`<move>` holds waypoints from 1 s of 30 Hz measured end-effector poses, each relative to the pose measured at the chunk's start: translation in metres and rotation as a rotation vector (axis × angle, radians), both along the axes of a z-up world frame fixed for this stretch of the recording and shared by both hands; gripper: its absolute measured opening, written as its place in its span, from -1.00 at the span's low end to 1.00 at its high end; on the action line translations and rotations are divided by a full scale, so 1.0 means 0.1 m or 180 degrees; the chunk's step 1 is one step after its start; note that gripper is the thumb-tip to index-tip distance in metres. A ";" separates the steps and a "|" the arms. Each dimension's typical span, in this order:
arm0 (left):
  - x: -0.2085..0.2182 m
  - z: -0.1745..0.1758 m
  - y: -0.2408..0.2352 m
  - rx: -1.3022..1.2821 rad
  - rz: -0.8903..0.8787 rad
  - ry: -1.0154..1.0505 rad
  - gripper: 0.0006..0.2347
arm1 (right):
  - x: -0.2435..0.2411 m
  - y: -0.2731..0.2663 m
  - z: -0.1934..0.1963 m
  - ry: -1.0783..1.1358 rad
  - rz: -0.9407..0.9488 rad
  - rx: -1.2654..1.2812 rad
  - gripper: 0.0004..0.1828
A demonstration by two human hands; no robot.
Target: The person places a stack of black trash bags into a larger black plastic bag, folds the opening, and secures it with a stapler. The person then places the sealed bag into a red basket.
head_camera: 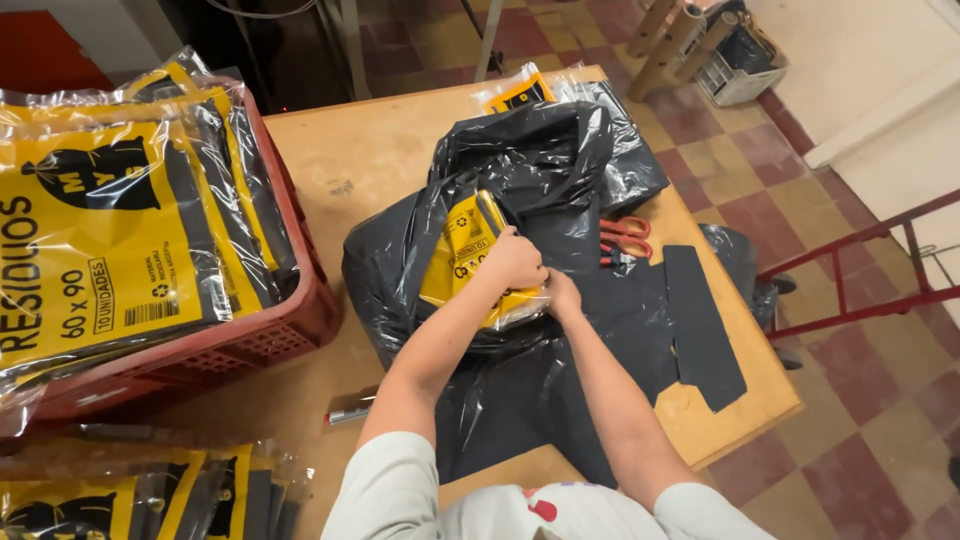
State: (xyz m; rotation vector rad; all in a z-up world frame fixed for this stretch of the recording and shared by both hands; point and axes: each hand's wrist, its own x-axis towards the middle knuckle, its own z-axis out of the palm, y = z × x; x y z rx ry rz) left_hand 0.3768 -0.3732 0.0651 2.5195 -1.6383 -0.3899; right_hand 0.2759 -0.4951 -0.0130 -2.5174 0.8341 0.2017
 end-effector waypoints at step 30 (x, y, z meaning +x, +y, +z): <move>-0.03 -0.48 -0.10 -0.0784 0.0361 -0.0081 -0.68 | 1.87 -0.47 -0.53 -0.0695 0.0077 0.0972 -0.54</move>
